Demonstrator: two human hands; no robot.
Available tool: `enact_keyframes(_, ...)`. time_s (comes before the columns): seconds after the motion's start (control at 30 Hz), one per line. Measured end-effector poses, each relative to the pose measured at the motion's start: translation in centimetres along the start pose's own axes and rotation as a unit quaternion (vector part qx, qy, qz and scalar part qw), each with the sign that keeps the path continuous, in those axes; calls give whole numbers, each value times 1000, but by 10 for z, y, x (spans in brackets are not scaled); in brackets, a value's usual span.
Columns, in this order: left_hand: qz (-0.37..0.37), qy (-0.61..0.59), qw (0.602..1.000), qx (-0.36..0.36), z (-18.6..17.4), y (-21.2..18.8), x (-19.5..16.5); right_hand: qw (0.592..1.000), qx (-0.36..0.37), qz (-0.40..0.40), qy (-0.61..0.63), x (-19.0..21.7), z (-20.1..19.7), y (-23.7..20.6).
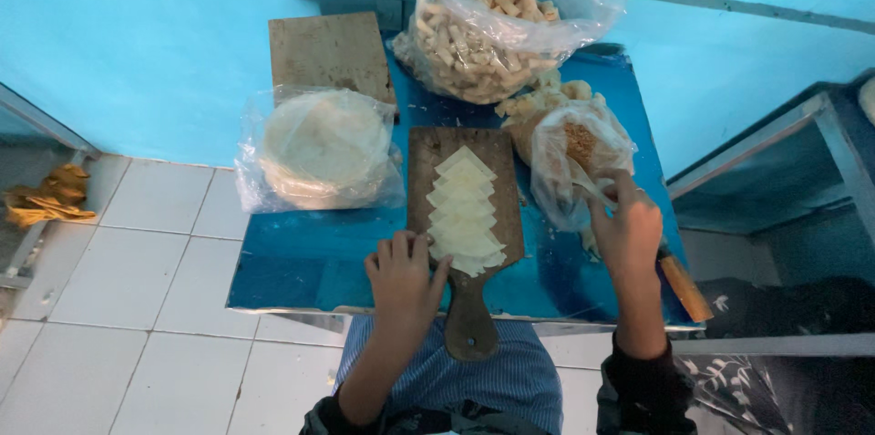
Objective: The person sits at a small table and assembles filled pastries. They take a diamond-cut pastry wrapper from a cutting board, spoon brown filling from a plastic bag onto it, then fold and roll the wrapper by hand to enclose the filling, setting the finished roll aside.
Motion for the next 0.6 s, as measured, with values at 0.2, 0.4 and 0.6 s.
enact_keyframes(0.2, 2, -10, 1000, 3, 5, 2, -2, 997, -62, -19, 48, 4, 6, 1)
enact_keyframes(0.4, 4, -47, 999, 18, 10, 5, -5, 996, -79, -34, 38, 13, 3, 7)
enact_keyframes(0.6, -12, -109, 994, -2, 8, 9, -3, 986, -68, 33, 148, -2, 5, 5)
Point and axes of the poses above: each hand's wrist, its own y-axis towards the middle knuckle, its own z-axis out of the palm, x = y × z, the point moved 6 cm from there along y, towards the middle knuckle, and after that the axes turned 12 degrees about -x, right-handed, at the moved point
